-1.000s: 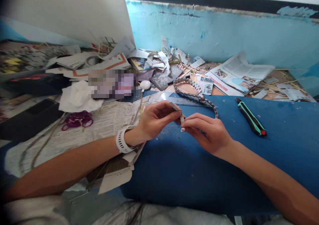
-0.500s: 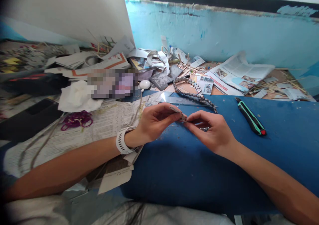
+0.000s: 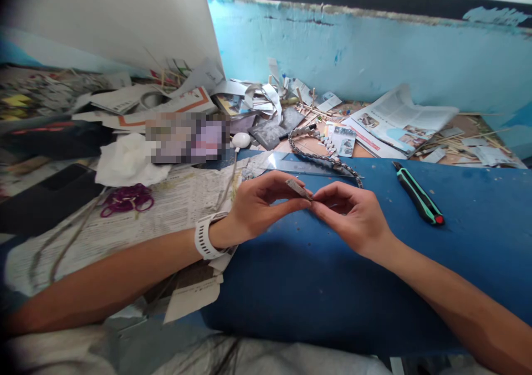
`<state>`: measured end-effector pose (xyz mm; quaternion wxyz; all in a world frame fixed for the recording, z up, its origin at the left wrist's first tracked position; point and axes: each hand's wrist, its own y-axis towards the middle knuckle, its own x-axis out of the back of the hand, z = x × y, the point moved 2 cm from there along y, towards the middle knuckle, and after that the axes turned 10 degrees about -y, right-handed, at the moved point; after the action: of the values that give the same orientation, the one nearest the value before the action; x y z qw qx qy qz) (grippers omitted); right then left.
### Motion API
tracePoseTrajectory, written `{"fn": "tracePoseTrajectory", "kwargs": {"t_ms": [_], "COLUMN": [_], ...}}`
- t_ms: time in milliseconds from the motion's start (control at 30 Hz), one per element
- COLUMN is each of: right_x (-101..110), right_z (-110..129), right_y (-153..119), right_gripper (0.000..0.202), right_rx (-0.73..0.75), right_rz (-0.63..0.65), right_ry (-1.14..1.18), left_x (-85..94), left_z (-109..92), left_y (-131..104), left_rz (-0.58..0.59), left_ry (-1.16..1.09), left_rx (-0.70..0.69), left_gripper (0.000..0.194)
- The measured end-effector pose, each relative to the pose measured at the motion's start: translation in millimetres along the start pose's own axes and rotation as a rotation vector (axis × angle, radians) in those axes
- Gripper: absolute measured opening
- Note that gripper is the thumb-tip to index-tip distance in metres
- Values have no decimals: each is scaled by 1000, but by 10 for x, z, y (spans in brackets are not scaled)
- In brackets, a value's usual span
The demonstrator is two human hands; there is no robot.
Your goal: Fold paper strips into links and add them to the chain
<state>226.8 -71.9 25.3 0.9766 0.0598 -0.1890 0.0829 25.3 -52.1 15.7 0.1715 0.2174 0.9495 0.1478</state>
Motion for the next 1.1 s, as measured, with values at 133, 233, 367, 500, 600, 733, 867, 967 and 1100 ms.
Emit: {"fn": "tracePoseTrajectory", "kwargs": {"t_ms": [133, 233, 367, 500, 600, 733, 867, 967, 1100], "right_x": [-24, -20, -20, -24, -42, -51, -32, -10, 21], "right_z": [7, -5, -41, -50, -49, -36, 34, 95, 141], "right_y": [-11, 3, 12, -3, -15, -24, -31, -38, -24], "right_gripper": [27, 35, 29, 22, 21, 20, 18, 18, 17], "right_rx": [8, 16, 31, 54, 39, 36, 84, 105, 161], "right_rz": [-20, -12, 72, 22, -24, -68, -72, -103, -122], "right_ry": [15, 46, -59, -92, -108, -122, -153, -194, -266], "left_x": [-9, -2, 9, 2, -3, -13, -25, -16, 22], "left_z": [9, 7, -6, 4, 24, 33, 12, 5, 34], "left_y": [15, 37, 63, 79, 97, 117, 123, 135, 147], "left_rz": [-75, -99, -115, -120, -133, -140, -128, -121, -63], "left_ry": [-22, -55, -88, -121, -152, -190, -199, -195, -194], "left_rx": [43, 64, 70, 79, 85, 86, 73, 98, 169], "left_gripper": [25, 27, 27, 28, 28, 27, 27, 29, 31]}}
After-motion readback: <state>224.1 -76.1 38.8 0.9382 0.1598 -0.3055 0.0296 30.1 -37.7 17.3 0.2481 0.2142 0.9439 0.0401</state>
